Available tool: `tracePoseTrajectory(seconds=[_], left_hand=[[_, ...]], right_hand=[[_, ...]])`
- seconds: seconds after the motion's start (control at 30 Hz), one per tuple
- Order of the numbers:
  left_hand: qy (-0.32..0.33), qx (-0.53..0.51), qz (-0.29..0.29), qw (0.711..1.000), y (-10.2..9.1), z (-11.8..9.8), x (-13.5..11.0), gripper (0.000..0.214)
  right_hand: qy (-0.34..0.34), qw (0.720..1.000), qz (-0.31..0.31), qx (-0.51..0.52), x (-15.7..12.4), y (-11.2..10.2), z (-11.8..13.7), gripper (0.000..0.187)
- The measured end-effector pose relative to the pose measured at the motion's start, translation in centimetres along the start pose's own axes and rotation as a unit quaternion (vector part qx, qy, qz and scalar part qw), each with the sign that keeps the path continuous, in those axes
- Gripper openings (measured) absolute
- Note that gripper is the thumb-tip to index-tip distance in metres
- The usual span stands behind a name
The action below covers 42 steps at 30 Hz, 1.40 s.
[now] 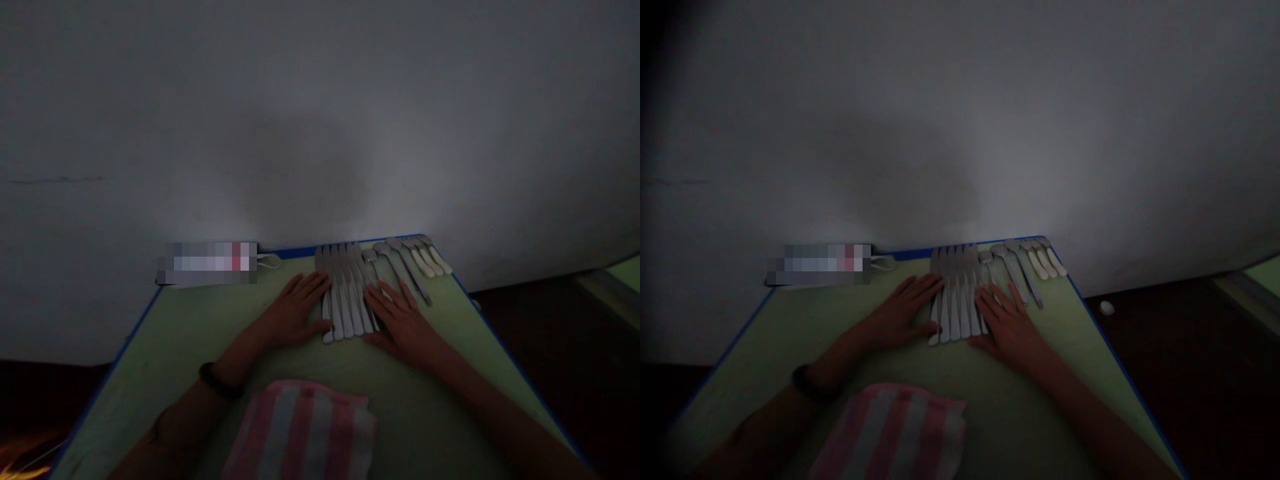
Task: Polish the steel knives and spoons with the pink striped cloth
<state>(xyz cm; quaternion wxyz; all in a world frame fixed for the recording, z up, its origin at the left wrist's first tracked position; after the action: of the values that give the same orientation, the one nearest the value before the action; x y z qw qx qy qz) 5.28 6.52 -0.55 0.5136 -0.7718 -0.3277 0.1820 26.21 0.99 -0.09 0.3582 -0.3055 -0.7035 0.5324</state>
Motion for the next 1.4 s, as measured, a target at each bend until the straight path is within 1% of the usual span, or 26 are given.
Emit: tracePoseTrajectory(seconds=[0.07,0.2,0.37,0.5,0.57,0.63,0.73,0.9,1.03,1.13,1.2,1.27,1.33,1.4], left_hand=[[0.006,-0.002,0.002,1.000,0.1,-0.7,0.1,0.082],[0.016,0.000,0.017,1.000,0.7,-1.9,0.4,0.088],[0.022,0.009,0.011,1.000,0.8,-2.4,0.8,0.087],[0.043,0.012,0.014,0.999,1.4,-3.6,1.9,0.093],[0.049,0.011,0.016,0.999,2.0,-4.4,2.6,0.097],[0.044,0.011,0.011,0.999,2.4,-5.0,3.2,0.096],[0.032,0.012,0.002,0.999,2.7,-5.3,3.5,0.093],[0.026,0.011,-0.002,1.000,3.0,-5.0,3.3,0.089],[0.024,0.001,-0.009,1.000,3.1,-5.1,3.8,0.089],[0.038,-0.011,-0.008,0.999,2.6,-5.3,3.8,0.087],[0.052,-0.013,-0.013,0.998,1.8,-5.0,3.4,0.083],[0.044,-0.006,-0.037,0.998,0.9,-3.9,2.7,0.077],[-0.001,0.011,-0.070,0.997,0.1,-2.0,1.9,0.072],[-0.039,0.026,-0.080,0.996,0.0,-0.4,1.3,0.066]], right_hand=[[-0.002,1.000,0.005,-0.006,-0.3,-0.1,-0.3,0.066],[0.004,1.000,0.012,-0.020,-0.9,0.2,-1.0,0.053],[-0.001,1.000,-0.006,-0.012,-1.2,0.3,-1.7,0.061],[0.006,1.000,-0.018,-0.010,-1.2,0.1,-2.0,0.052],[0.011,1.000,-0.017,-0.010,-1.1,0.0,-1.9,0.052],[0.014,1.000,-0.012,-0.010,-1.1,0.0,-1.8,0.052],[0.014,1.000,-0.004,-0.008,-1.1,0.0,-1.6,0.050],[0.019,1.000,0.002,0.003,-1.1,0.0,-1.5,0.050],[0.023,1.000,0.006,0.012,-1.2,0.0,-1.6,0.049],[0.028,0.999,0.007,0.015,-1.3,-0.2,-1.7,0.050],[0.027,0.999,0.004,0.019,-1.4,-0.3,-1.7,0.052],[0.026,0.999,-0.001,0.023,-1.3,-0.3,-1.7,0.057],[0.027,0.999,-0.004,0.022,-1.2,-0.2,-1.6,0.060],[0.029,0.999,-0.008,0.014,-0.9,0.0,-1.5,0.056]])
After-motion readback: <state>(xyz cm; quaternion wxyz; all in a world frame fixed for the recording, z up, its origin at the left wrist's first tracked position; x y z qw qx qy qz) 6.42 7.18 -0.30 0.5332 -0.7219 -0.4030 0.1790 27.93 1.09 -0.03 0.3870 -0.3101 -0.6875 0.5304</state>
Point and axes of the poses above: each hand's wrist, its own x-axis towards the middle knuckle, its own y-axis out of the palm, z = x × y, the point moved 5 cm from there along x, towards the middle knuckle, and after that the axes turned 14 degrees about -x, right-handed, at the moved point
